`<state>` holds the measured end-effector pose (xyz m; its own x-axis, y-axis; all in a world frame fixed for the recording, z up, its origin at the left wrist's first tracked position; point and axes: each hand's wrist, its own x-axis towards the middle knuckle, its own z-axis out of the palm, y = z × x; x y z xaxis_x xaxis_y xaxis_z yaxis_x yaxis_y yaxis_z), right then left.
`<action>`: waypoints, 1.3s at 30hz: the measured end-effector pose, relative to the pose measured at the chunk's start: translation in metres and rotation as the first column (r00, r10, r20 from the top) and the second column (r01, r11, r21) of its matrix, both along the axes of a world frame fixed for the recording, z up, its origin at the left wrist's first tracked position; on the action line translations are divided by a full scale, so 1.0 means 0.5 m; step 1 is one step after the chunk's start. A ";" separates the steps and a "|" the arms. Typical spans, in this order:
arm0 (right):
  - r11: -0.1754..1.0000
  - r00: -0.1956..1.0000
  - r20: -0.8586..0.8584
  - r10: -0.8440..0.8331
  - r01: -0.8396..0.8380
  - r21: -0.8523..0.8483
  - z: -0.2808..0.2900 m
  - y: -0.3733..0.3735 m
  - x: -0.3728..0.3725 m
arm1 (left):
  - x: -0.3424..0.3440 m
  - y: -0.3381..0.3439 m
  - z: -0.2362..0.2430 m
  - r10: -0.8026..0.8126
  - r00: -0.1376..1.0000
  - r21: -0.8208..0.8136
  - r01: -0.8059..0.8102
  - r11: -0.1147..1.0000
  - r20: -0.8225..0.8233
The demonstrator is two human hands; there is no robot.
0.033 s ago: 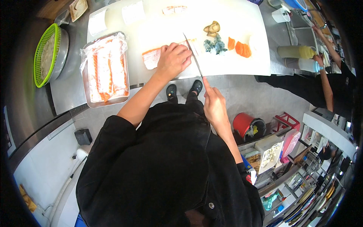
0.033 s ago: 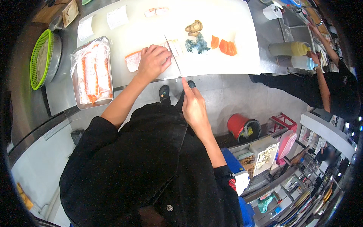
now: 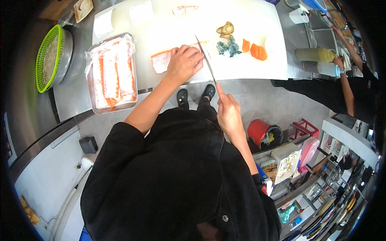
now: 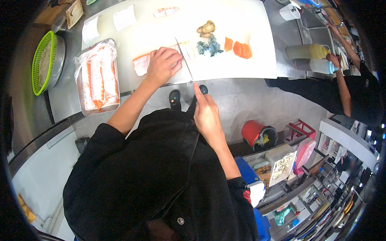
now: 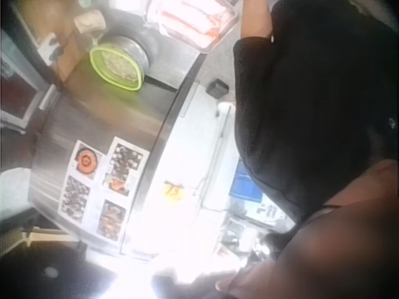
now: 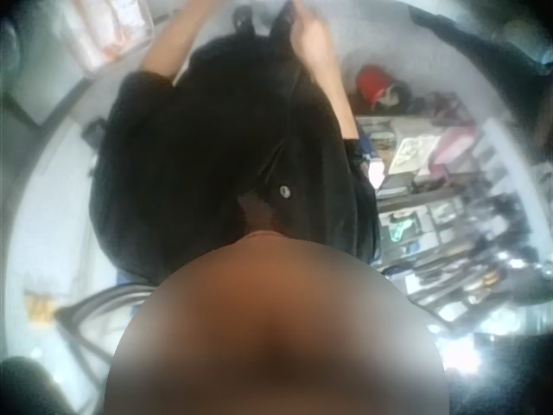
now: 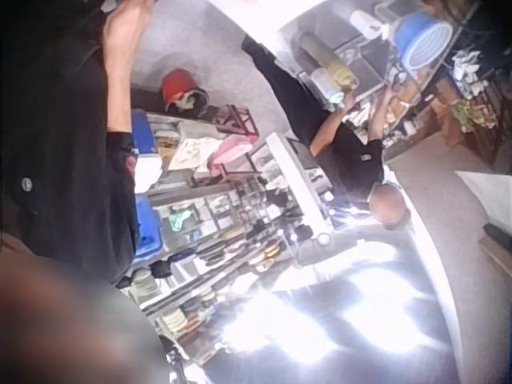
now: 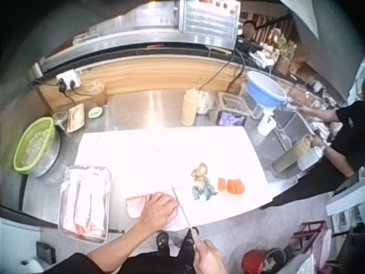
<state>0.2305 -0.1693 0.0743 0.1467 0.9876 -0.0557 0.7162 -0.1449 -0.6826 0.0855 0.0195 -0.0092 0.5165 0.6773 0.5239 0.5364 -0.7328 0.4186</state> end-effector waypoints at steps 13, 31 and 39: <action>0.991 0.993 0.005 -0.122 0.122 -0.056 0.042 -0.164 0.003 | -0.040 -0.010 0.015 0.028 1.000 0.015 -0.028 0.999 0.008; 0.999 0.997 0.068 -0.048 0.050 -0.022 0.009 -0.001 -0.048 | -0.039 -0.008 0.001 0.045 0.998 0.018 -0.044 0.999 -0.052; 0.986 0.998 -0.031 -0.051 0.045 -0.162 0.044 -0.204 -0.004 | -0.053 -0.012 0.012 0.070 0.998 0.045 -0.070 0.997 0.000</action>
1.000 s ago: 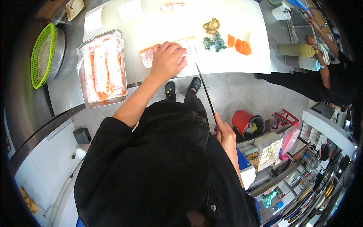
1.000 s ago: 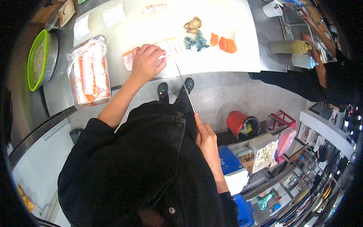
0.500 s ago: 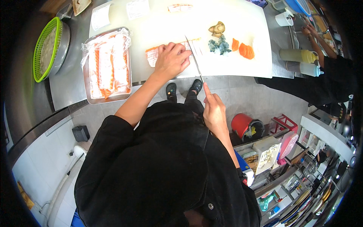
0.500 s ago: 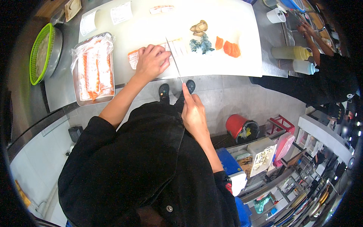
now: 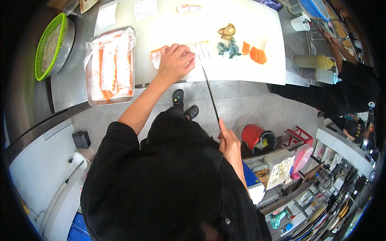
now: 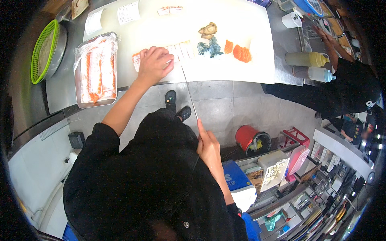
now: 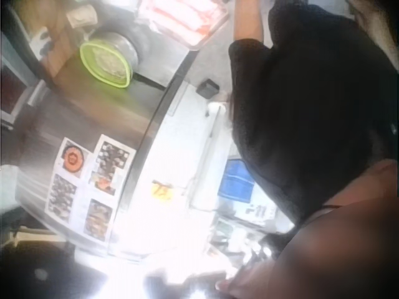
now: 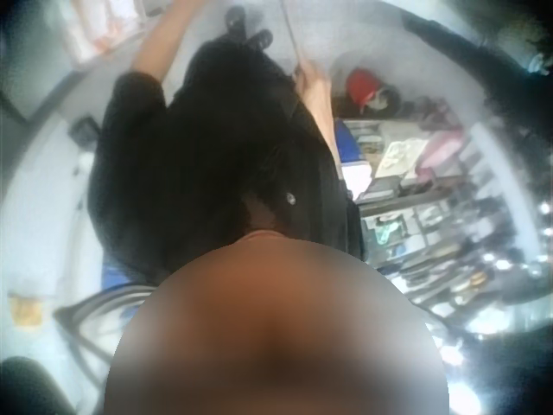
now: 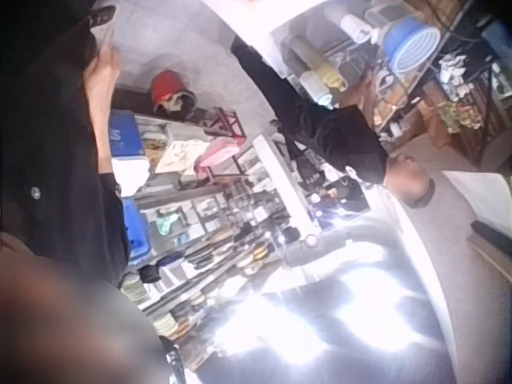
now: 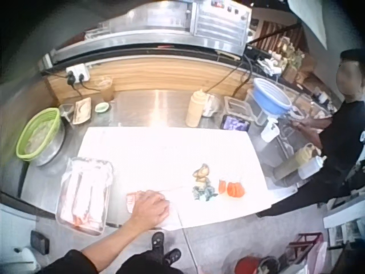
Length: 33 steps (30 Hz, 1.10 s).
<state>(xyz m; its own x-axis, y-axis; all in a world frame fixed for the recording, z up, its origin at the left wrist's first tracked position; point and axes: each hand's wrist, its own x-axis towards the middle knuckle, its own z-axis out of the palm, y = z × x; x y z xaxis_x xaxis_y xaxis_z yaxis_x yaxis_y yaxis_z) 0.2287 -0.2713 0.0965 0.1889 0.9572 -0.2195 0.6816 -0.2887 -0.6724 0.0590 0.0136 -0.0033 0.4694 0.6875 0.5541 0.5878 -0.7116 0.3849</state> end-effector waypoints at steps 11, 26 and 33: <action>0.995 0.999 0.036 0.006 -0.009 0.100 -0.039 0.125 -0.037 | -0.016 -0.003 -0.001 -0.034 0.992 -0.031 0.031 0.999 -0.119; 0.992 0.997 0.076 0.002 -0.012 0.125 -0.046 0.186 -0.074 | -0.022 -0.002 -0.007 -0.046 0.999 -0.042 0.046 0.998 0.019; 0.996 0.992 0.127 0.006 -0.016 0.085 -0.045 0.202 -0.086 | -0.019 -0.002 -0.010 -0.024 1.000 -0.046 0.024 0.999 0.008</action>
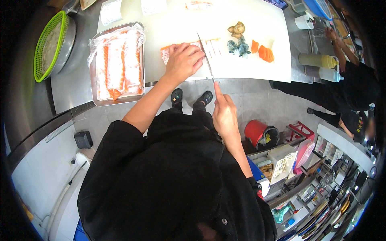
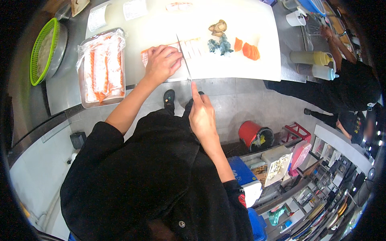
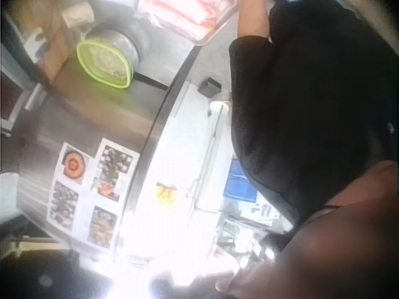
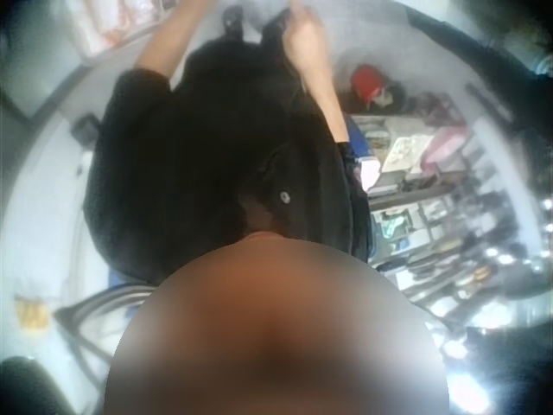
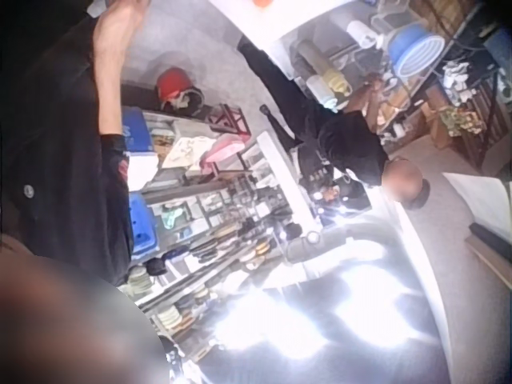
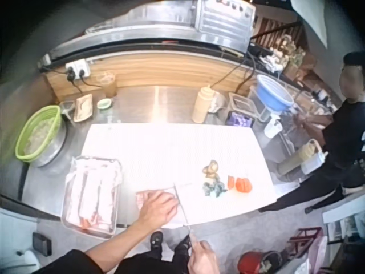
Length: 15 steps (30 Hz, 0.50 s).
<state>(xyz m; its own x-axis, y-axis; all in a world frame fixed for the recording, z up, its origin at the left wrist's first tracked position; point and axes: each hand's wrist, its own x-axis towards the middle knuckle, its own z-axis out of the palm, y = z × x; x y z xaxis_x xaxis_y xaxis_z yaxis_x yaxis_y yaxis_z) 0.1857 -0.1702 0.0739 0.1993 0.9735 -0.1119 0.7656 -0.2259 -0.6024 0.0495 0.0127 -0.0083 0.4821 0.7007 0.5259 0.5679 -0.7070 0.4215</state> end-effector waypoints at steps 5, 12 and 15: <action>0.997 0.999 -0.046 -0.022 0.019 -0.071 0.053 -0.127 0.019 | -0.007 0.002 0.000 0.000 1.000 0.007 0.000 1.000 0.018; 0.997 0.993 -0.089 -0.076 0.077 0.007 0.042 -0.142 0.023 | -0.027 -0.003 0.007 0.022 1.000 0.007 -0.022 1.000 -0.012; 1.000 0.994 -0.105 -0.023 0.024 0.003 0.025 -0.086 0.013 | -0.025 0.000 0.008 0.013 0.999 0.006 -0.013 1.000 -0.032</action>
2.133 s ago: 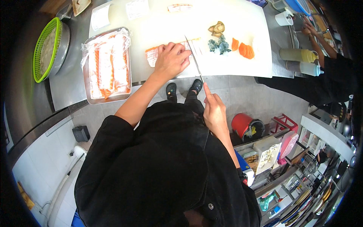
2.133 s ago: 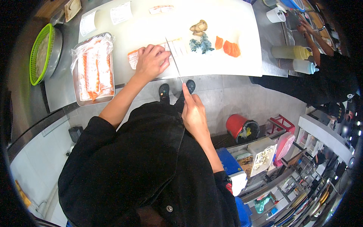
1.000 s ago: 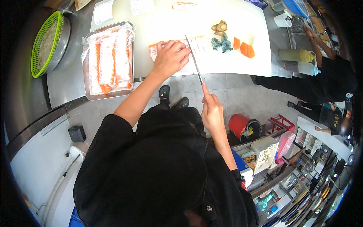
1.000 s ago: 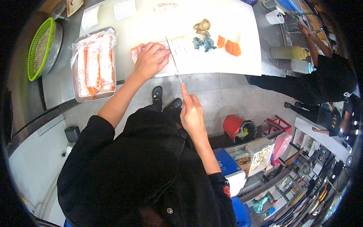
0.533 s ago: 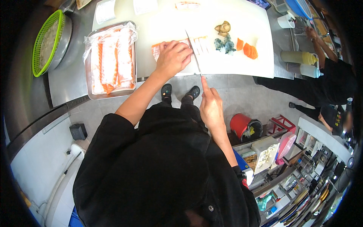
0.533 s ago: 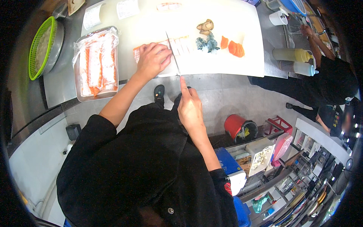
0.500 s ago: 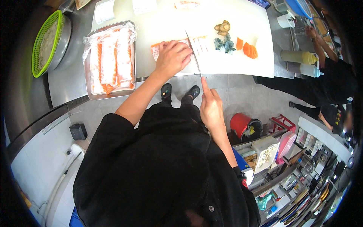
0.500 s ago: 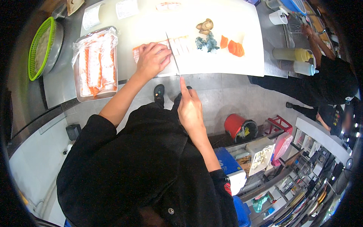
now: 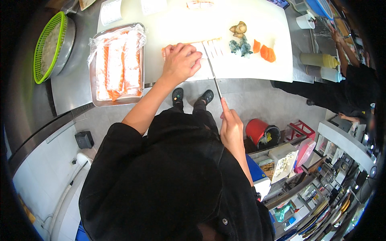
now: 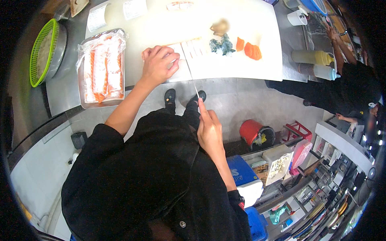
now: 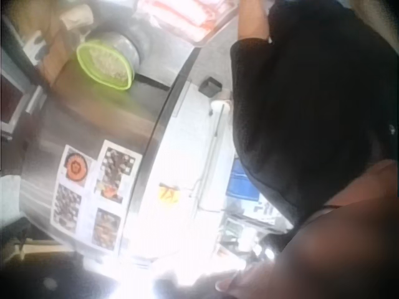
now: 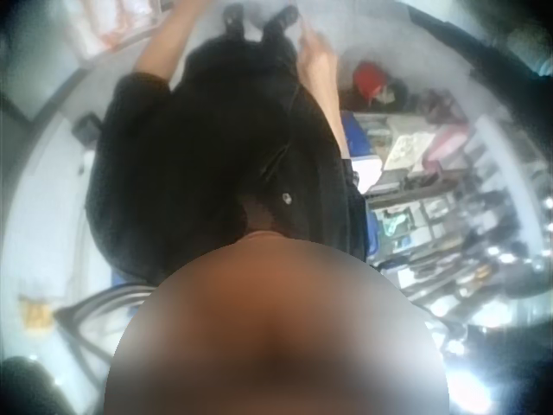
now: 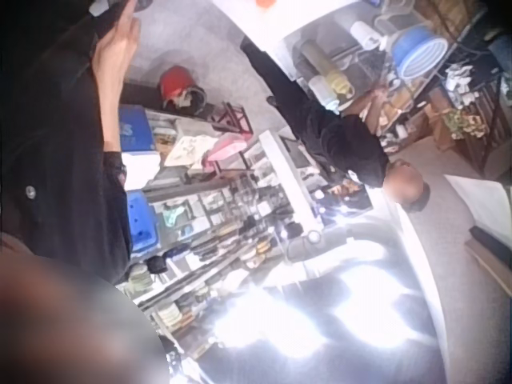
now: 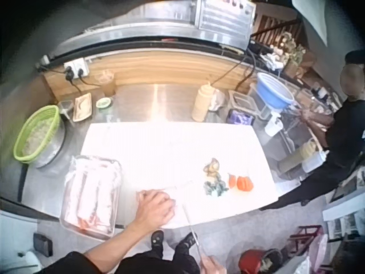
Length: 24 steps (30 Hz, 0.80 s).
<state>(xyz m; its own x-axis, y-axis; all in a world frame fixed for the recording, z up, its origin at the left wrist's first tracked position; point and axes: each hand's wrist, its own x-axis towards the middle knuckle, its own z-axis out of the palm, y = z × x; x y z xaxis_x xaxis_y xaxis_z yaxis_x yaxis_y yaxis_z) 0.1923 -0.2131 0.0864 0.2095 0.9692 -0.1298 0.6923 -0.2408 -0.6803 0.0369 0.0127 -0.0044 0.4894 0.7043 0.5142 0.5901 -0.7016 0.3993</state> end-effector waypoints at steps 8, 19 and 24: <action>0.999 0.999 0.023 0.038 -0.038 0.023 -0.009 0.051 -0.015 | 0.001 0.002 -0.007 -0.004 0.999 -0.043 0.006 0.999 0.041; 0.997 0.996 0.079 0.049 -0.054 0.059 -0.013 0.099 -0.025 | 0.000 0.002 -0.013 0.013 0.997 -0.049 -0.009 0.999 0.083; 0.999 0.998 0.057 0.003 0.000 -0.045 0.023 -0.013 -0.019 | -0.001 0.002 -0.010 -0.004 0.995 -0.058 0.010 0.998 0.102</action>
<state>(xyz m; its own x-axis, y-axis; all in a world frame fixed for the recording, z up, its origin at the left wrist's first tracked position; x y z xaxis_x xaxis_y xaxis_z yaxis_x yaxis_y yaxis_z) 0.1828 -0.2197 0.0980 0.2166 0.9630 -0.1606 0.7300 -0.2690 -0.6283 0.0364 0.0135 -0.0094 0.4416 0.7311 0.5201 0.5391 -0.6796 0.4976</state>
